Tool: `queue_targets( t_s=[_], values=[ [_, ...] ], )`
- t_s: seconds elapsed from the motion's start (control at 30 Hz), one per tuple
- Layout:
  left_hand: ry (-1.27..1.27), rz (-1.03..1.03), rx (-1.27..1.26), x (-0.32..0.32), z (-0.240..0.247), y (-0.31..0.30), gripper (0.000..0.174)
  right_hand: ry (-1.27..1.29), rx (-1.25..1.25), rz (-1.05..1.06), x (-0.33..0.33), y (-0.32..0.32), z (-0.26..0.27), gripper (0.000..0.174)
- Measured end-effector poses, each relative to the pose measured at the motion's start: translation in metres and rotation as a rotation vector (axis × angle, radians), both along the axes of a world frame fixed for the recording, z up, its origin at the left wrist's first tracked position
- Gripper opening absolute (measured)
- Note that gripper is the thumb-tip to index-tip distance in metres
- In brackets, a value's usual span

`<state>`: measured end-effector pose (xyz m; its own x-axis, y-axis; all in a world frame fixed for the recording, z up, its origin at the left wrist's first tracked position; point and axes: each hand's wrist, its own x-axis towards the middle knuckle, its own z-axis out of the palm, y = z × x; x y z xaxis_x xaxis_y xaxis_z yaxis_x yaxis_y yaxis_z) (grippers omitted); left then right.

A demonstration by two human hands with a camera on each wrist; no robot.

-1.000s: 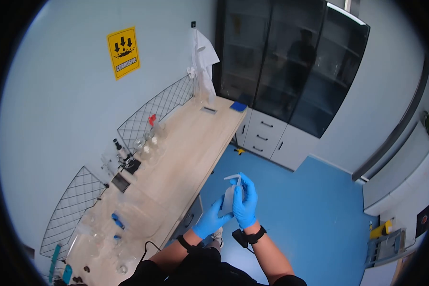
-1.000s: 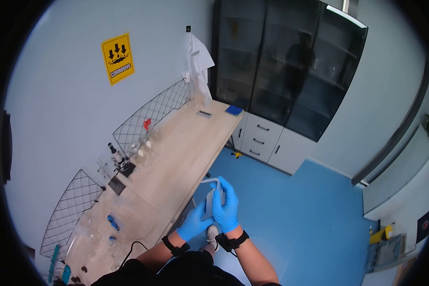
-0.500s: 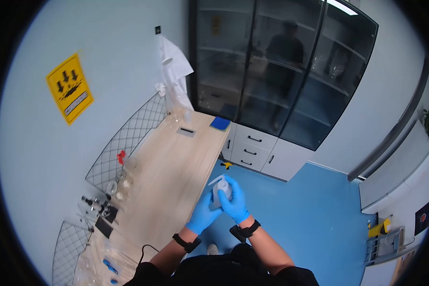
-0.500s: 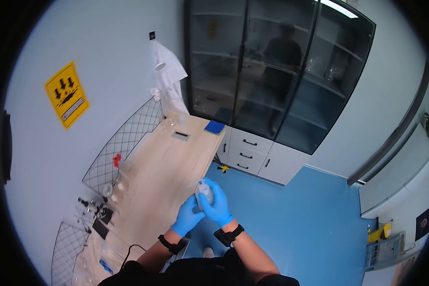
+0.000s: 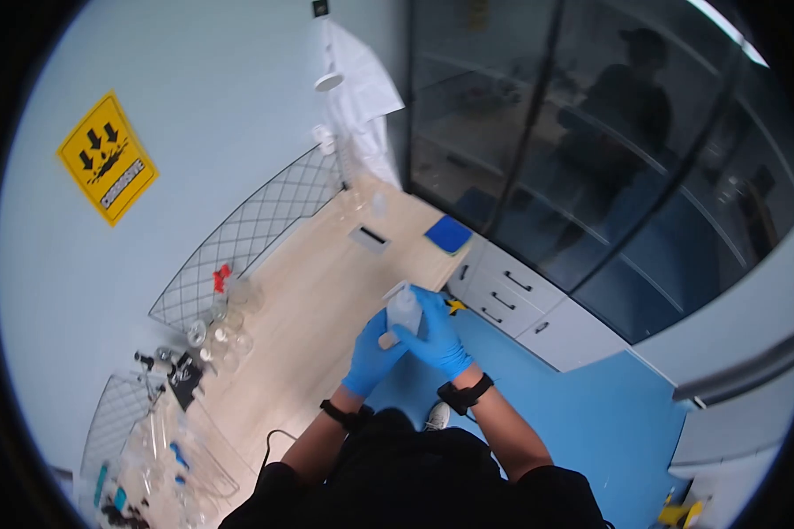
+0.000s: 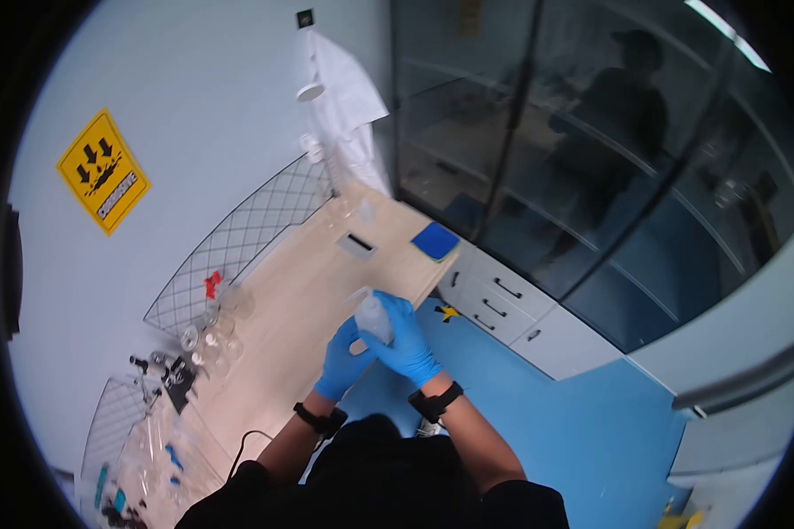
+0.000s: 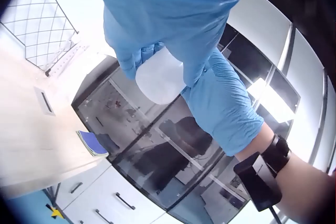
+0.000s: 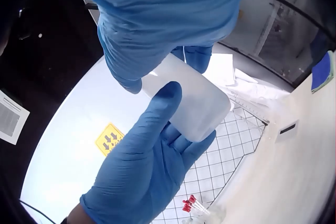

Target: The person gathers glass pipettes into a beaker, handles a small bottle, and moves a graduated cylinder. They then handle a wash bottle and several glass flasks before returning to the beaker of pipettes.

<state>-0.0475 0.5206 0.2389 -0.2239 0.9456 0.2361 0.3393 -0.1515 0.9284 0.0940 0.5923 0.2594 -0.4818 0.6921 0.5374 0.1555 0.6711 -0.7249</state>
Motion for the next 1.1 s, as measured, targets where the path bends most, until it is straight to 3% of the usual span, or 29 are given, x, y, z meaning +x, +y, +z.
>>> queue_targets(
  t_s=[0.17, 0.33, 0.43, 0.53, 0.63, 0.7, 0.73, 0.93, 1.1],
  values=[
    [0.039, 0.204, -0.022, -0.01, -0.031, 0.059, 0.057, 0.039, -0.184, 0.158, -0.019, 0.076, -0.027, 0.065],
    [0.092, 0.28, -0.036, -0.039, -0.057, 0.125, 0.061, 0.028, -0.332, 0.264, -0.048, 0.147, -0.057, 0.063],
    [0.059, 0.239, -0.168, -0.06, -0.089, 0.17, 0.063, -0.103, -0.226, 0.25, -0.067, 0.197, -0.077, 0.064],
    [-0.071, 0.249, -0.105, -0.069, -0.124, 0.217, 0.064, -0.176, -0.238, 0.279, -0.076, 0.249, -0.106, 0.066],
    [-0.095, 0.242, -0.158, -0.077, -0.128, 0.26, 0.064, -0.149, -0.265, 0.253, -0.09, 0.291, -0.125, 0.065],
    [-0.021, 0.274, -0.108, -0.084, -0.138, 0.29, 0.064, -0.254, -0.147, 0.204, -0.092, 0.318, -0.138, 0.064],
    [0.063, 0.304, -0.034, -0.084, -0.144, 0.301, 0.065, -0.263, -0.172, 0.212, -0.093, 0.327, -0.145, 0.064],
    [-0.042, 0.344, -0.105, -0.093, -0.193, 0.369, 0.065, -0.34, -0.267, 0.19, -0.116, 0.388, -0.177, 0.065],
    [-0.044, 0.458, -0.223, -0.094, -0.231, 0.405, 0.063, -0.426, -0.173, 0.216, -0.132, 0.428, -0.216, 0.065]
  ],
)
